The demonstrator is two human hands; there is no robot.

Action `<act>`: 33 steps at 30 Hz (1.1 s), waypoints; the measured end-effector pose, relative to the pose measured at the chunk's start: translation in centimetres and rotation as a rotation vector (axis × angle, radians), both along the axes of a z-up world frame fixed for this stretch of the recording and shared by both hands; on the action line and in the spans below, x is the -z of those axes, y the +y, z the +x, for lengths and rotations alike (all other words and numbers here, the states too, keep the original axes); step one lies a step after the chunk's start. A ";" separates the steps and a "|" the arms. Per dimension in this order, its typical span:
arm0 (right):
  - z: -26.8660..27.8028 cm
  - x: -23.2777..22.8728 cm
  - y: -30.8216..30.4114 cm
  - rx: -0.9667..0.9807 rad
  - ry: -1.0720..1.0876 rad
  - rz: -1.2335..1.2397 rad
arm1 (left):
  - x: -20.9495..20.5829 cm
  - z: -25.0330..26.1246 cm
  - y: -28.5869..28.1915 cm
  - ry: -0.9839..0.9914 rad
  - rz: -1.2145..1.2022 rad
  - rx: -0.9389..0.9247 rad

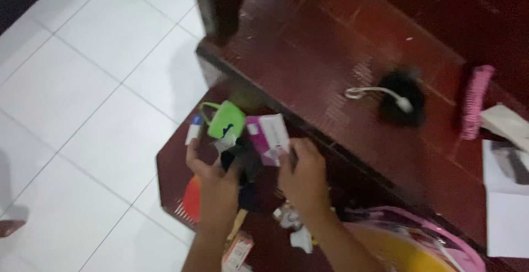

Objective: Organizing miscellaneous items by moving them from a staircase into a wooden storage cabinet.

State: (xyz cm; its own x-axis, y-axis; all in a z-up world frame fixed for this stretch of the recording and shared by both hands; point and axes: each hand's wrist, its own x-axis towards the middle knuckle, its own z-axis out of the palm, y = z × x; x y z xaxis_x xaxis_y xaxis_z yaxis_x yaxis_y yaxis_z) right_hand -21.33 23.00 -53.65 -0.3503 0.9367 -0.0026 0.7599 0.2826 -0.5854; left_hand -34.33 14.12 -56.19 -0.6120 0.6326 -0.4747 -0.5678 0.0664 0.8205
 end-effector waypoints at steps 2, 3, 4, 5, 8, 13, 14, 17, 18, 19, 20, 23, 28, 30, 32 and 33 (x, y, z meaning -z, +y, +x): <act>0.4 0.4 0.5 -0.081 0.289 0.019 | -0.4 0.3 0.3 0.014 -0.063 0.058; 0.6 0.2 0.8 -0.072 0.283 0.026 | -0.4 0.6 0.5 0.009 -0.057 0.068; 0.4 0.1 1.0 -0.034 0.361 -0.142 | -0.3 0.8 0.5 0.105 -0.058 0.178; 0.2 0.0 1.1 0.003 0.439 -0.311 | -0.3 0.8 0.4 0.202 -0.059 0.287; 0.5 -0.6 1.8 0.047 0.494 -0.623 | 0.6 0.9 -0.2 -0.051 0.025 0.174; 0.6 2.3 1.7 -0.043 0.581 -0.785 | -0.7 -1.1 -2.6 -0.229 -0.207 0.235; -0.2 3.1 1.6 -0.049 0.594 -0.785 | -1.1 -1.7 -3.1 -0.204 -0.324 0.229; -5.8 4.3 0.6 -0.246 0.376 0.045 | 1.0 -5.1 -6.8 -0.196 -0.266 0.041; -7.8 4.4 -0.1 -0.246 0.381 0.033 | 1.1 -6.3 -7.9 -0.194 -0.278 0.037; -9.9 4.5 -0.8 -0.388 0.306 0.014 | 1.2 -7.5 -8.9 -0.204 -0.172 -0.036; -12.3 4.6 -1.2 -0.533 0.236 0.003 | 1.4 -8.9 -9.7 -0.206 -0.058 -0.108; -17.4 7.8 -2.0 -0.682 0.145 0.238 | -1.6 -11.9 -11.6 -0.145 -0.121 -0.127; -17.4 9.5 -1.9 -0.781 -0.302 0.446 | -1.1 -13.6 -14.7 -0.116 -0.212 -0.129; -16.4 7.7 -1.8 -0.795 -0.367 0.428 | -0.8 -13.2 -14.7 -0.106 -0.208 -0.132; -15.1 5.8 -2.0 -0.610 -0.071 0.126 | -1.2 -11.7 -13.8 -0.099 -0.153 -0.090; -14.6 5.5 -2.0 -0.618 -0.077 0.133 | -0.5 -10.9 -13.3 -0.105 -0.145 -0.097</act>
